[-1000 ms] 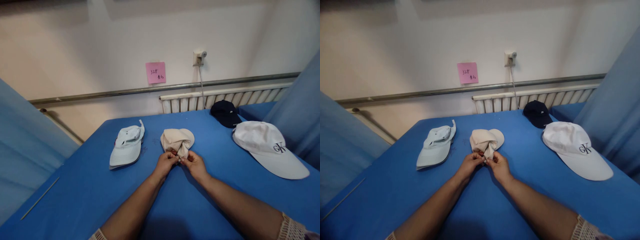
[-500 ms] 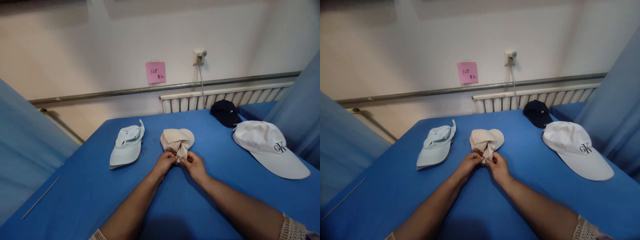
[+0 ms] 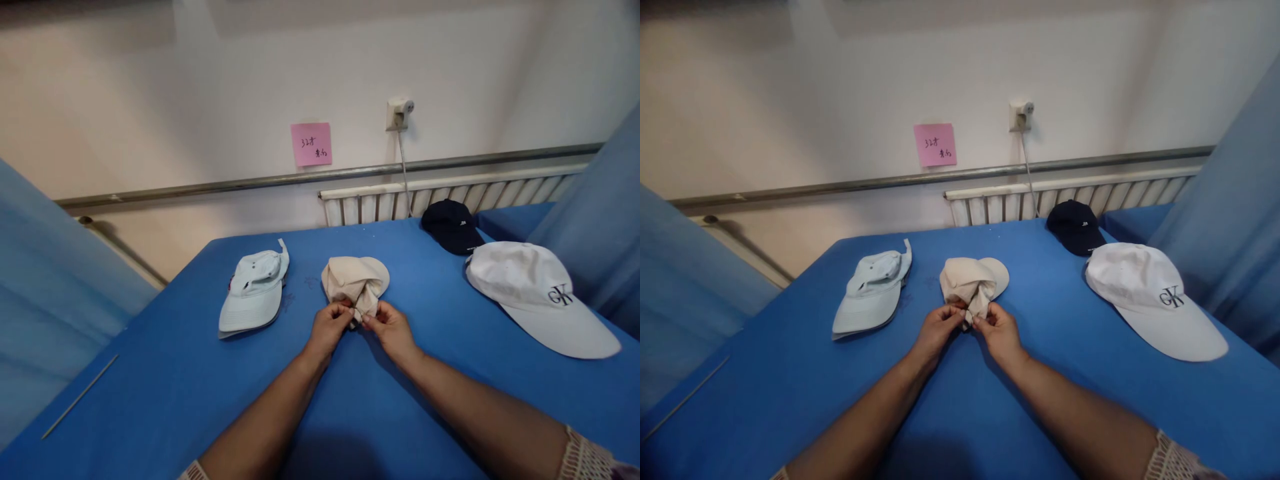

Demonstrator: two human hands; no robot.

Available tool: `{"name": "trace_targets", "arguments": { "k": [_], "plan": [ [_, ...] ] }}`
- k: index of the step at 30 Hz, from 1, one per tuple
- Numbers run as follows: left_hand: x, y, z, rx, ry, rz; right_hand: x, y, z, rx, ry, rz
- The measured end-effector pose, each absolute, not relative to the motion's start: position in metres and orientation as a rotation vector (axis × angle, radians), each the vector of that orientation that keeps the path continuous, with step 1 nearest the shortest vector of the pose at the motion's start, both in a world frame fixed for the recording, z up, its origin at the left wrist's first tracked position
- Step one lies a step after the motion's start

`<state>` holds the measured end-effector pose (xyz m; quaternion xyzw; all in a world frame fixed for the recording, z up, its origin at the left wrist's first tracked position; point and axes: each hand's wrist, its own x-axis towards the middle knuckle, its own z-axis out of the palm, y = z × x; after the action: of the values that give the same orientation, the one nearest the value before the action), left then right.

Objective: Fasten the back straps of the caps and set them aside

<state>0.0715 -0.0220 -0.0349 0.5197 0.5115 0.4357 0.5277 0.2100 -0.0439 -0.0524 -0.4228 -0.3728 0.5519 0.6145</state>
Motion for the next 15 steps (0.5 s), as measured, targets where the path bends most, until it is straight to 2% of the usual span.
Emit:
{"name": "trace_targets", "arguments": {
  "k": [15],
  "plan": [
    [0.0736, -0.0223, -0.0280, 1.214, 1.290, 1.036, 0.2096, -0.0439, -0.0546, -0.894, -0.921, 1.363]
  ]
}}
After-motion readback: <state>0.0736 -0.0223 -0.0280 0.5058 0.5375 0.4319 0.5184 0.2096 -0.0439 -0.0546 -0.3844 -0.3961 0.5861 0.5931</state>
